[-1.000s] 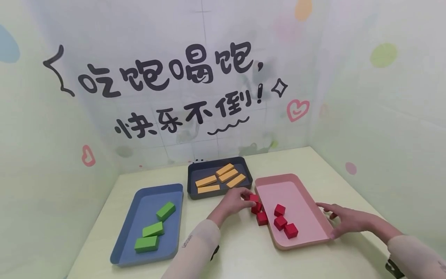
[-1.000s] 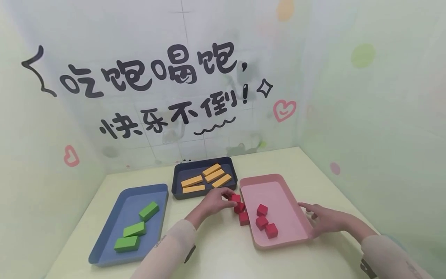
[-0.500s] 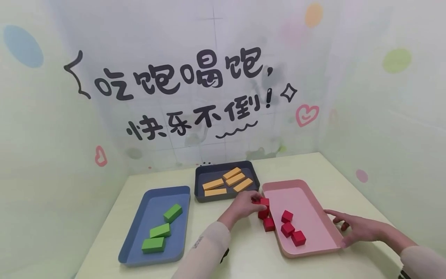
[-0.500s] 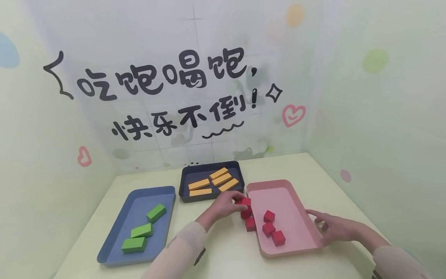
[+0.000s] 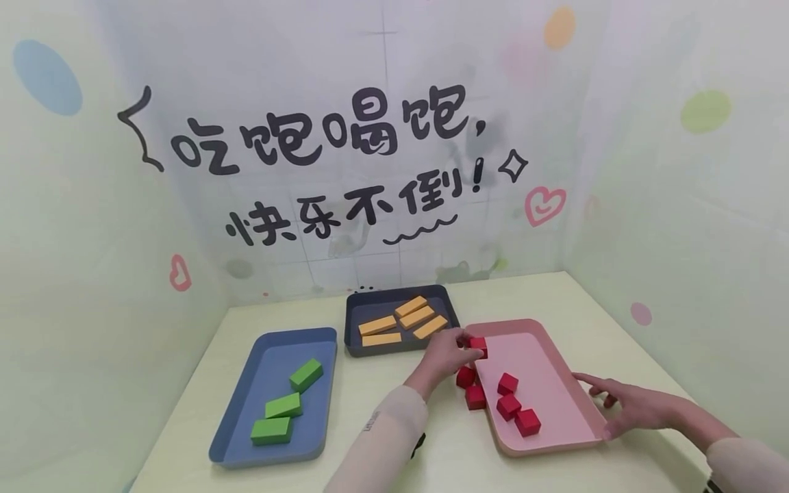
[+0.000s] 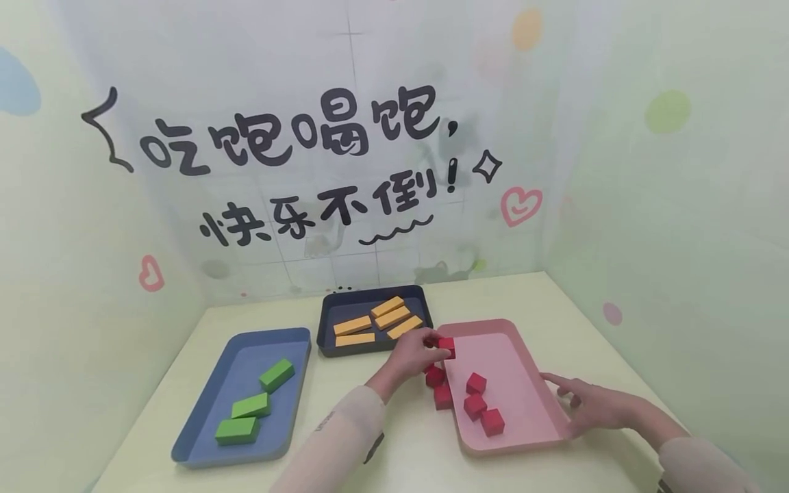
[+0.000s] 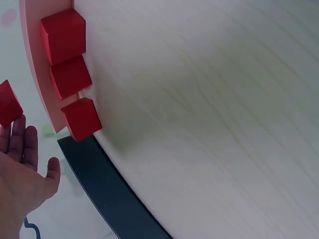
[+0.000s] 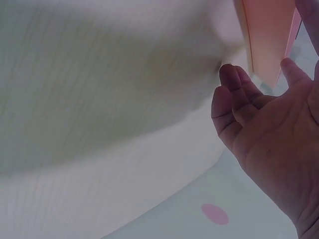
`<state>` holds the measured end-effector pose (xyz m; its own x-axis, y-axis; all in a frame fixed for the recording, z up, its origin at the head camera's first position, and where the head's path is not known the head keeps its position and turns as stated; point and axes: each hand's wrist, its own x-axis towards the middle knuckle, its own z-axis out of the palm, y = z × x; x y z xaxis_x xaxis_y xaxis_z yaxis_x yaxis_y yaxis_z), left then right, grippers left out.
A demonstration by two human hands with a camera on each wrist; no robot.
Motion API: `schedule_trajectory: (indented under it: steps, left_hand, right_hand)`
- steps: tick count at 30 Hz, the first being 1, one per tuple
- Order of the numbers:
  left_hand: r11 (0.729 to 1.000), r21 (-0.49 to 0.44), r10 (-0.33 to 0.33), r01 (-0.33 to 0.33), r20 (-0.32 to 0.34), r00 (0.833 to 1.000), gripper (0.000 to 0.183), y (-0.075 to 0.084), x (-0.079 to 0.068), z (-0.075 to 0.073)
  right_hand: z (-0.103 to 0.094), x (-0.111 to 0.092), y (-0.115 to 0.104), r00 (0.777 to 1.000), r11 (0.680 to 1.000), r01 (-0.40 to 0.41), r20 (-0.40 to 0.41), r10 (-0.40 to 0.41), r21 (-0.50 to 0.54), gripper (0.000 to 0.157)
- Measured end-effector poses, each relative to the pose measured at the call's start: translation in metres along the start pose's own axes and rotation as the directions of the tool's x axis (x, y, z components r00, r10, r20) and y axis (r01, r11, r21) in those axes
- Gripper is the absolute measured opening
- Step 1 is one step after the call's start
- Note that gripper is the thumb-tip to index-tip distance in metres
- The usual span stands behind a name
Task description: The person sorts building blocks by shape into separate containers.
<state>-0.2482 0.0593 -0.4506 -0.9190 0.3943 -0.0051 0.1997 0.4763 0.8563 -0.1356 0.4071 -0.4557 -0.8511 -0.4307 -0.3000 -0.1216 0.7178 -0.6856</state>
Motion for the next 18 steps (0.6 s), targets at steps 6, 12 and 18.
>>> schedule_trajectory:
  steps: [6,12,18]
  left_hand:
    - [1.000,0.015,-0.003,0.003,-0.004,1.000,0.022,0.007,0.006,0.015]
    - [0.997,0.066,-0.039,0.042,-0.040,0.998,0.023,0.008,0.011,0.028]
    - [0.991,0.129,-0.035,0.042,-0.054,0.998,0.019,0.008,0.016,0.037]
  right_hand:
    - [0.002,-0.002,0.002,0.999,0.998,0.045,-0.008,-0.046,-0.032,0.090]
    - [0.003,-0.001,0.005,0.998,0.995,0.062,-0.026,-0.064,-0.082,0.091]
    - [0.002,0.001,0.005,0.996,0.992,0.080,-0.041,-0.085,-0.102,0.094]
